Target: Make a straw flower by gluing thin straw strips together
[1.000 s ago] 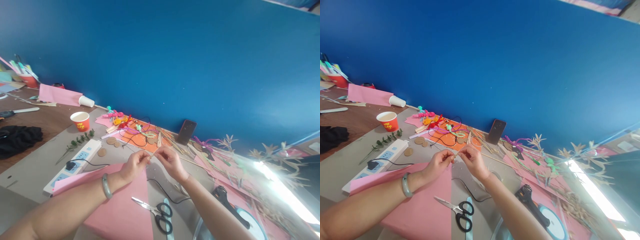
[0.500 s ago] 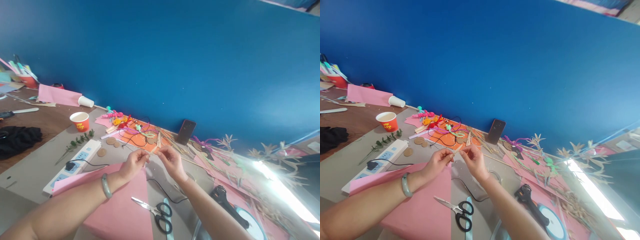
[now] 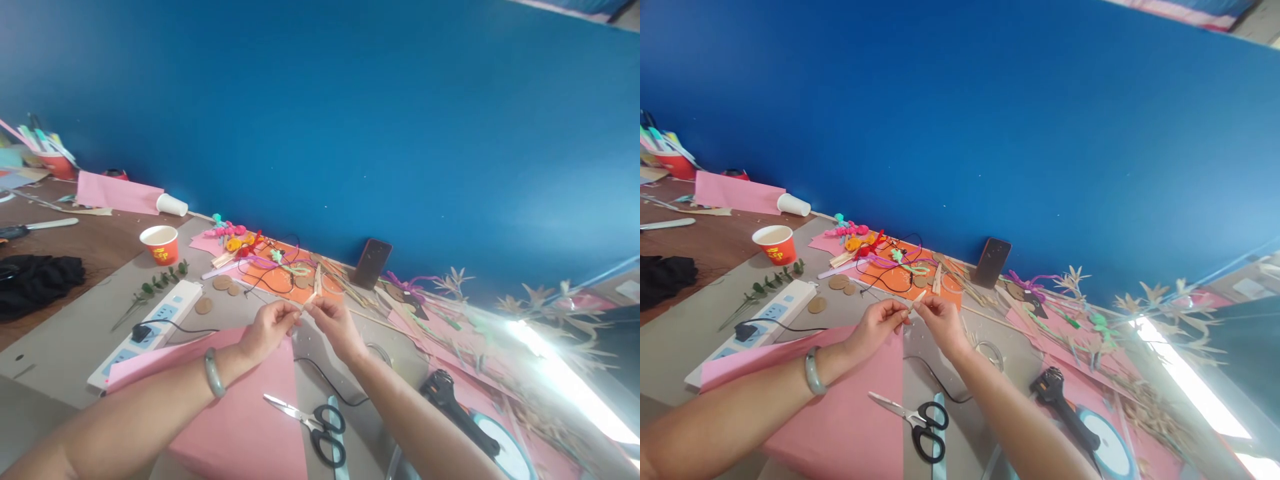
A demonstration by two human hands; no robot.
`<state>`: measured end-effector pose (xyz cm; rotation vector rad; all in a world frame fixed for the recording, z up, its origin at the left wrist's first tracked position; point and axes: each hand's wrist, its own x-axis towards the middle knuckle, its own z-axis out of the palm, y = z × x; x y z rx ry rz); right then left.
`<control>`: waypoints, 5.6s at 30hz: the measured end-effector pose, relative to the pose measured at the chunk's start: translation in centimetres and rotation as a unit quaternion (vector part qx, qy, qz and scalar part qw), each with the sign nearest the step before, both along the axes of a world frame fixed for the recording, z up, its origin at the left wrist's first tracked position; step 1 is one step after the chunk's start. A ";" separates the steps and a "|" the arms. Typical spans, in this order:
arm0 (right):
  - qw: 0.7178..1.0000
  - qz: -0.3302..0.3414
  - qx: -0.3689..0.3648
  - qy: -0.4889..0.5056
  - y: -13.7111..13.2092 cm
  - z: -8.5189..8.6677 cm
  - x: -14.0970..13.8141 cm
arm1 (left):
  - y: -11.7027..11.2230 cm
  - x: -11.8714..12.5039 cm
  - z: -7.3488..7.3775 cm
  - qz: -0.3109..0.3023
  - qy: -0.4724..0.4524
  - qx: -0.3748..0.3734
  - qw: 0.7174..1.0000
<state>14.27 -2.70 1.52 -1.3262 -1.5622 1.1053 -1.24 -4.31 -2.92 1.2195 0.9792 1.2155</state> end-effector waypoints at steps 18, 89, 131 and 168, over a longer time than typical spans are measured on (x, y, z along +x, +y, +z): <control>0.999 0.035 -0.022 -0.006 1.3 -0.8 0.6 | 0.4 0.1 -0.9 -0.017 -0.053 -0.088 0.995; 0.903 0.065 0.028 -0.423 -5.4 0.5 10.3 | -0.4 -0.3 0.4 0.077 -0.043 0.016 0.996; 0.933 0.026 -0.039 -0.356 -3.5 -1.1 11.5 | -0.1 -0.4 -0.4 0.060 -0.035 -0.022 0.997; 0.970 -0.031 -0.088 0.226 -2.1 0.3 1.6 | -1.0 0.3 0.7 -0.038 -0.070 -0.066 0.995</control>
